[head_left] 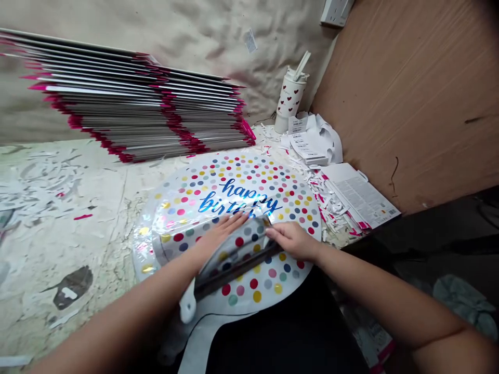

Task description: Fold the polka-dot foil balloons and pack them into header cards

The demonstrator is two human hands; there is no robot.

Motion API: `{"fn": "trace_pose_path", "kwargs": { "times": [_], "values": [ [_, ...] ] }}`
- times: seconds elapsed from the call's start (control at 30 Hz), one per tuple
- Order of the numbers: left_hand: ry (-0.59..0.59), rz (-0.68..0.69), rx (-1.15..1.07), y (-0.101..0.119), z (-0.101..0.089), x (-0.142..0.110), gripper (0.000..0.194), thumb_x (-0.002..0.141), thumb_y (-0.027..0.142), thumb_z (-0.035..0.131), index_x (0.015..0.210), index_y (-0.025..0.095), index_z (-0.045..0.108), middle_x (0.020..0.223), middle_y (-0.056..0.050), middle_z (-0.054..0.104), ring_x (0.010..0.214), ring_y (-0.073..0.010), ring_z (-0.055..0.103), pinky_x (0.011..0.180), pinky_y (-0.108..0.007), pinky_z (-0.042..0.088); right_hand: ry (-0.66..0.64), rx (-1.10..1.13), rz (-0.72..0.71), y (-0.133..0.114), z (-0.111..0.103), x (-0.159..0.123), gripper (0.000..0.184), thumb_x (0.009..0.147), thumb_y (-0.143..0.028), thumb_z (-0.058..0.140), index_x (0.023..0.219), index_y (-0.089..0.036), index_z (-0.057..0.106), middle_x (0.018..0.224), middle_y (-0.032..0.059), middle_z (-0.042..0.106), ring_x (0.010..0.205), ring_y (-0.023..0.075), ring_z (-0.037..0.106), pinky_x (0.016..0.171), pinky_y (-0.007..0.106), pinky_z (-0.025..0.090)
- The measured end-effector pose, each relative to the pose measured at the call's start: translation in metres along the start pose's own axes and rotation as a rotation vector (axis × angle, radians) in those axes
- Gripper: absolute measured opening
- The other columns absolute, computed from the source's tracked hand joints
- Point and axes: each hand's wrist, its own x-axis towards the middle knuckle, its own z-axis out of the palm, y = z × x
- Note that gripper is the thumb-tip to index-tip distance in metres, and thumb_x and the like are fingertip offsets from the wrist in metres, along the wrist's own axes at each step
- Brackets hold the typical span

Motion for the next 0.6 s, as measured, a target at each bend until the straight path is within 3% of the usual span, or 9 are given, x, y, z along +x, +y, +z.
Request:
{"fn": "trace_pose_path", "kwargs": {
  "times": [0.03,0.1,0.17,0.23,0.3,0.37,0.43,0.53,0.6],
  "values": [
    [0.002,-0.015,0.004,-0.013,-0.001,-0.019,0.057,0.09,0.041,0.034,0.14,0.017,0.028,0.145,-0.007,0.031,0.133,-0.0213,0.03,0.107,-0.037,0.028,-0.027,0.045,0.147,-0.005,-0.001,0.008,0.037,0.089,-0.041,0.04,0.061,-0.018,0.045,0.048,-0.0036,0.048,0.045,0.0099,0.051,0.045,0.021,0.041],
    [0.027,-0.104,0.034,-0.038,-0.004,-0.066,0.057,0.089,0.039,0.035,0.14,0.015,0.029,0.144,-0.01,0.033,0.131,-0.0265,0.032,0.105,-0.044,0.03,-0.085,0.107,0.369,-0.013,-0.003,0.023,0.034,0.089,-0.042,0.041,0.065,-0.019,0.045,0.043,-0.0056,0.043,0.036,0.0096,0.047,0.038,0.019,0.036],
    [0.083,-0.26,0.103,-0.052,-0.008,-0.111,0.051,0.088,0.035,0.036,0.137,0.02,0.035,0.14,-0.008,0.04,0.128,-0.0264,0.038,0.104,-0.047,0.031,-0.108,0.117,0.471,-0.018,-0.004,0.035,0.031,0.088,-0.041,0.042,0.067,-0.018,0.046,0.041,-0.0057,0.043,0.031,0.0101,0.045,0.033,0.019,0.034],
    [0.253,-0.499,0.188,-0.048,-0.013,-0.137,0.048,0.089,0.033,0.036,0.134,0.018,0.039,0.136,-0.01,0.046,0.125,-0.0278,0.042,0.103,-0.048,0.035,-0.114,0.111,0.511,-0.022,-0.003,0.043,0.03,0.088,-0.039,0.044,0.068,-0.018,0.048,0.042,-0.0048,0.044,0.029,0.0103,0.045,0.032,0.02,0.035],
    [0.484,-0.536,0.232,-0.021,-0.017,-0.14,0.052,0.088,0.028,0.039,0.138,0.015,0.033,0.14,-0.012,0.041,0.129,-0.0289,0.037,0.106,-0.047,0.032,-0.124,0.102,0.548,-0.023,-0.001,0.047,0.028,0.088,-0.038,0.043,0.071,-0.018,0.051,0.042,-0.0042,0.046,0.028,0.0106,0.046,0.033,0.02,0.036],
    [0.563,-0.202,0.209,0.017,-0.016,-0.124,0.06,0.086,0.021,0.044,0.142,0.017,0.024,0.141,-0.01,0.039,0.13,-0.0265,0.035,0.107,-0.043,0.032,-0.128,0.084,0.564,-0.022,0.0,0.049,0.027,0.089,-0.038,0.042,0.074,-0.018,0.053,0.042,-0.0034,0.047,0.03,0.0115,0.048,0.033,0.02,0.037],
    [0.415,0.031,0.255,0.05,-0.009,-0.102,0.061,0.086,0.021,0.047,0.142,0.015,0.024,0.14,-0.009,0.041,0.13,-0.0257,0.035,0.108,-0.041,0.031,-0.123,0.05,0.561,-0.021,-0.002,0.048,0.028,0.09,-0.038,0.04,0.076,-0.018,0.054,0.044,-0.002,0.05,0.033,0.0132,0.051,0.034,0.021,0.039],
    [0.329,-0.041,0.284,0.072,0.009,-0.081,0.057,0.088,0.034,0.043,0.137,0.007,0.033,0.138,-0.015,0.042,0.128,-0.0291,0.038,0.101,-0.041,0.038,-0.092,-0.035,0.535,-0.024,-0.006,0.042,0.03,0.089,-0.04,0.04,0.082,-0.017,0.058,0.056,0.005,0.06,0.047,0.0193,0.061,0.042,0.027,0.046],
    [0.27,-0.103,0.253,0.072,0.019,-0.078,0.056,0.089,0.038,0.039,0.136,0.007,0.036,0.139,-0.015,0.039,0.127,-0.0292,0.039,0.099,-0.042,0.041,0.033,-0.149,0.44,-0.031,-0.006,0.034,0.032,0.09,-0.041,0.04,0.097,-0.016,0.058,0.08,0.0123,0.067,0.072,0.0251,0.066,0.057,0.035,0.052]
  ]
}}
